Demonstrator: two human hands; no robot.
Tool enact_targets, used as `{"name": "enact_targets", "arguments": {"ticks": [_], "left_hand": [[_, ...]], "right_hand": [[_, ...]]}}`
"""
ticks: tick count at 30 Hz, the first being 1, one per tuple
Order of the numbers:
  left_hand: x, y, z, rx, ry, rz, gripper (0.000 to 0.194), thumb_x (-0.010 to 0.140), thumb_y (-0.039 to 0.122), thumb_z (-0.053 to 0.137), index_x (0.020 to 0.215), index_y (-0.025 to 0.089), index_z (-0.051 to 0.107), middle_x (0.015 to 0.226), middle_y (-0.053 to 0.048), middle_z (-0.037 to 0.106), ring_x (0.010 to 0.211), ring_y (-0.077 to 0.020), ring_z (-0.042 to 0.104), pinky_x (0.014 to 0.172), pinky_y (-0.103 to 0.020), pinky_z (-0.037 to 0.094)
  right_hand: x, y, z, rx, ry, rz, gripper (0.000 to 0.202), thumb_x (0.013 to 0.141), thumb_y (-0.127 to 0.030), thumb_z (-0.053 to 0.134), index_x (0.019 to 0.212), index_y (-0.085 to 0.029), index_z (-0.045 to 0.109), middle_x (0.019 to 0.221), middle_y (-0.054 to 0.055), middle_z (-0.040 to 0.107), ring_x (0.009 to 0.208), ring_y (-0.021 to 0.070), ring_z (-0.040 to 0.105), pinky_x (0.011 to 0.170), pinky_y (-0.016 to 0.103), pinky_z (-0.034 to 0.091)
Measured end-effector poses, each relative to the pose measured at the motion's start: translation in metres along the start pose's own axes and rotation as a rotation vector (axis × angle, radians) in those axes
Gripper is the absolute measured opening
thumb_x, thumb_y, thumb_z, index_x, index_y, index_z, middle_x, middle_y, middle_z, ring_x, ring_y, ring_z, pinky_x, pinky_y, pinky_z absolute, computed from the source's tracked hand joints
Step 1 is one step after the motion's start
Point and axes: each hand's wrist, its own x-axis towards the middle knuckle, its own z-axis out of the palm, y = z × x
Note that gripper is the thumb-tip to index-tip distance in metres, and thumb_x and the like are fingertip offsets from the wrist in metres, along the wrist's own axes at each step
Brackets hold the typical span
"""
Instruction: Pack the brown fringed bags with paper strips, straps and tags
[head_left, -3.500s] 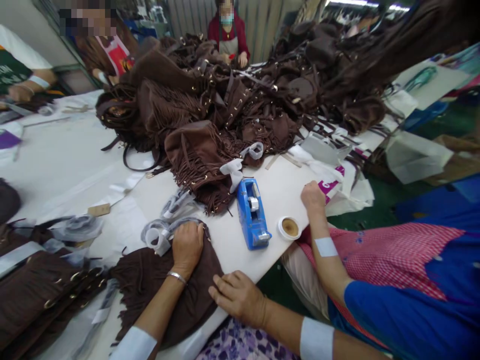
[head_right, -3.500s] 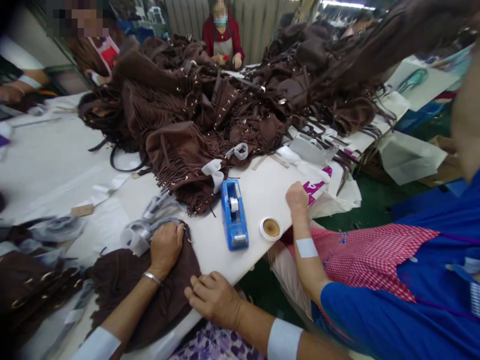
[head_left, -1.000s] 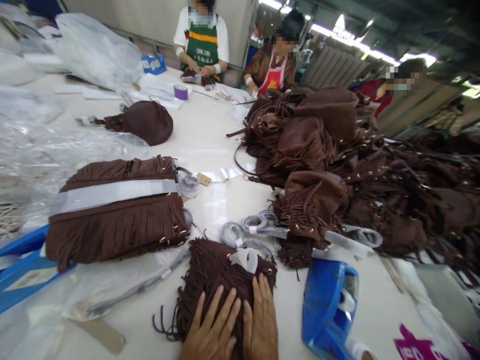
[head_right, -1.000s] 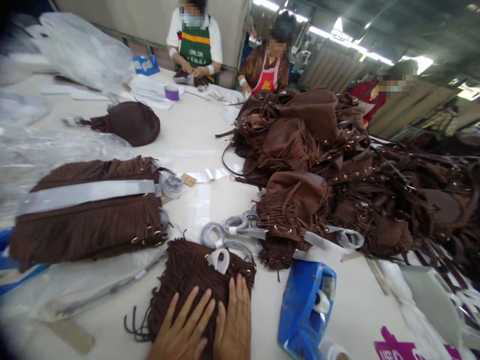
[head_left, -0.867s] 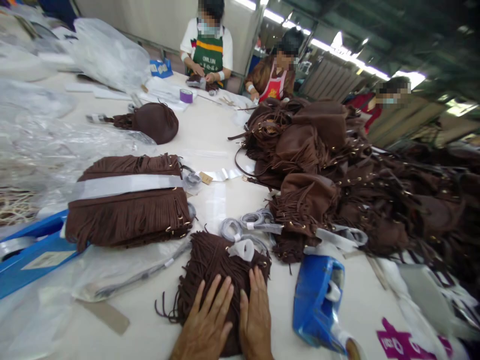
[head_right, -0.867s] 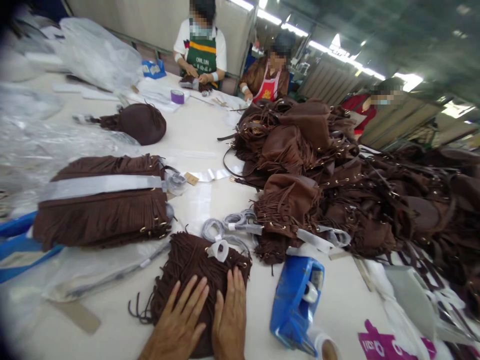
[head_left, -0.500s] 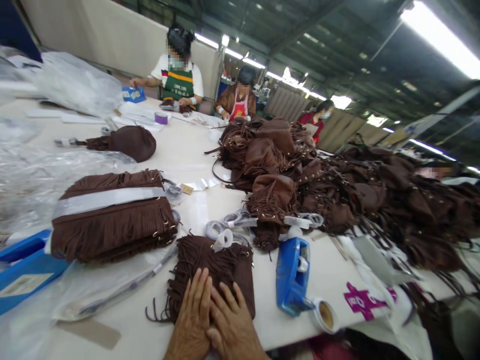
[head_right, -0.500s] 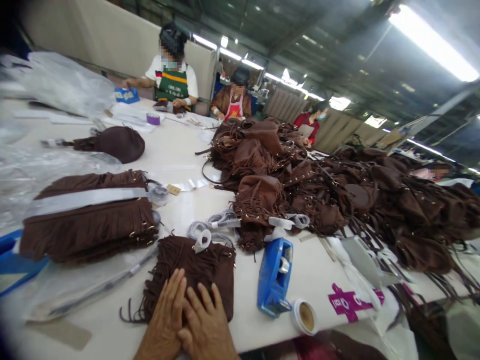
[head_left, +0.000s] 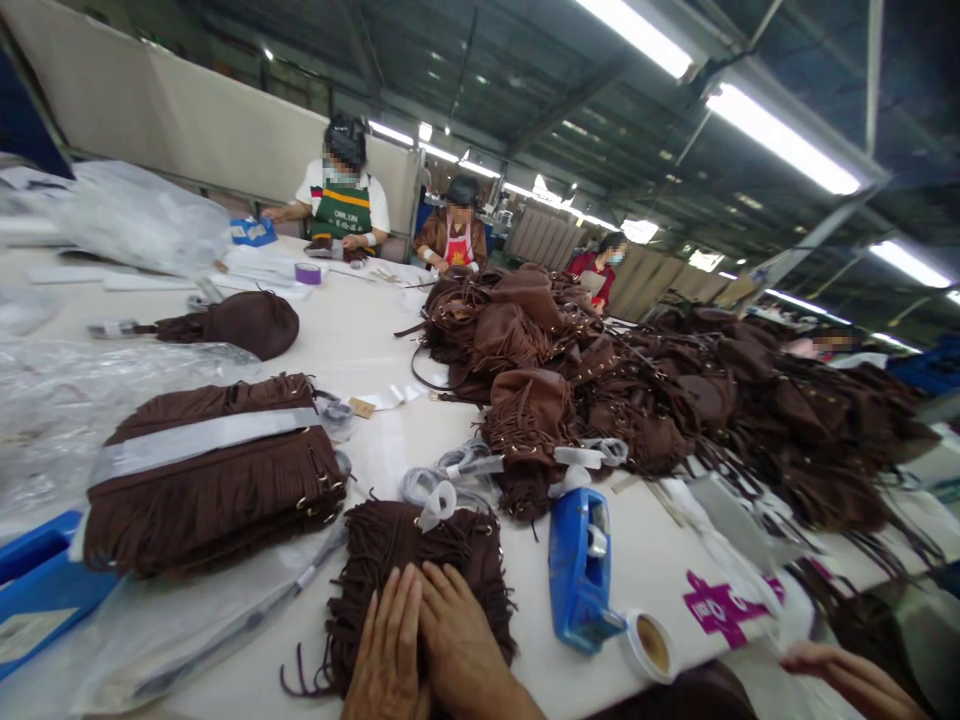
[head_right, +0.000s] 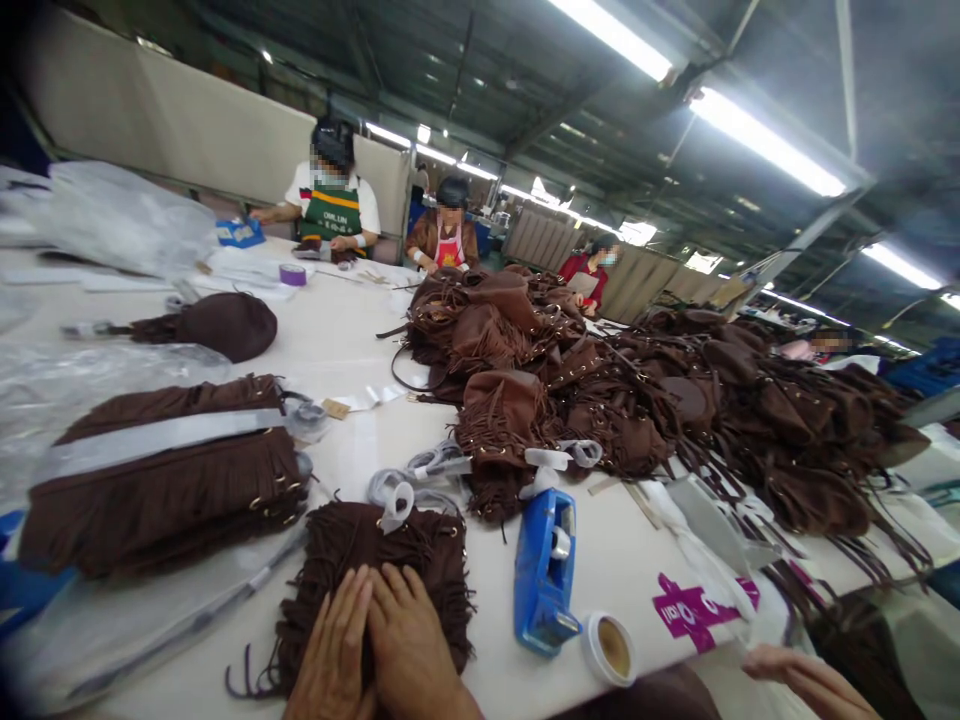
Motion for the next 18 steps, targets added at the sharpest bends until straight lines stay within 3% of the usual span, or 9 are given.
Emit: {"name": "enact_targets", "arguments": {"ticks": [2,4,6,8,11,13,18], "left_hand": [[-0.002,-0.003,0.006,0.022,0.0,0.009,0.081,0.087,0.025,0.057,0.154,0.008,0.015,0.154,-0.021,0.037,0.144,-0.0328,0.031,0.112,-0.051,0.038],[-0.004,-0.006,0.015,0.036,0.028,0.016,0.083,0.086,0.03,0.059,0.154,0.009,0.016,0.154,-0.019,0.037,0.144,-0.0333,0.032,0.112,-0.051,0.038],[-0.007,-0.009,0.024,0.041,0.071,0.03,0.079,0.087,0.032,0.057,0.154,0.01,0.019,0.154,-0.017,0.038,0.143,-0.033,0.034,0.114,-0.051,0.035],[-0.01,-0.011,0.032,0.054,0.111,0.043,0.074,0.089,0.032,0.053,0.153,0.01,0.022,0.152,-0.017,0.042,0.142,-0.0326,0.036,0.117,-0.051,0.031],[-0.014,-0.015,0.041,0.082,0.131,0.059,0.071,0.09,0.03,0.047,0.153,0.01,0.021,0.15,-0.018,0.045,0.143,-0.032,0.035,0.119,-0.051,0.027],[-0.016,-0.016,0.043,0.105,0.137,0.055,0.071,0.091,0.032,0.046,0.154,0.01,0.021,0.152,-0.018,0.041,0.144,-0.0323,0.033,0.12,-0.051,0.025],[-0.019,-0.015,0.045,0.174,0.13,0.066,0.074,0.09,0.04,0.049,0.152,0.008,0.025,0.158,-0.016,0.03,0.146,-0.0355,0.026,0.123,-0.053,0.016]], "right_hand": [[-0.003,0.017,0.0,-0.042,-0.042,0.189,0.046,0.098,-0.027,0.045,0.144,-0.025,0.046,0.144,0.005,0.052,0.134,0.0231,0.046,0.111,0.044,0.037],[-0.02,0.036,-0.002,-0.168,0.079,0.436,0.044,0.098,-0.029,0.043,0.141,-0.022,0.05,0.141,0.012,0.055,0.134,0.0326,0.045,0.107,0.055,0.036],[-0.035,0.046,-0.001,-0.279,0.26,0.58,0.047,0.097,-0.031,0.043,0.141,-0.016,0.049,0.137,0.02,0.056,0.133,0.0404,0.044,0.1,0.06,0.038],[-0.036,0.042,0.001,-0.274,0.345,0.55,0.052,0.096,-0.033,0.045,0.144,-0.014,0.045,0.138,0.022,0.055,0.131,0.0396,0.046,0.097,0.056,0.042],[-0.013,0.023,0.004,-0.115,0.22,0.281,0.05,0.096,-0.031,0.048,0.145,-0.024,0.044,0.146,0.008,0.051,0.133,0.0288,0.047,0.102,0.045,0.045],[0.004,0.014,0.005,-0.047,0.139,0.197,0.045,0.097,-0.03,0.049,0.142,-0.028,0.048,0.146,0.002,0.051,0.133,0.0254,0.048,0.105,0.043,0.044],[0.001,0.021,0.014,-0.076,0.196,0.389,0.042,0.094,-0.023,0.049,0.135,-0.021,0.056,0.146,0.007,0.05,0.131,0.0286,0.051,0.101,0.045,0.049]]}}
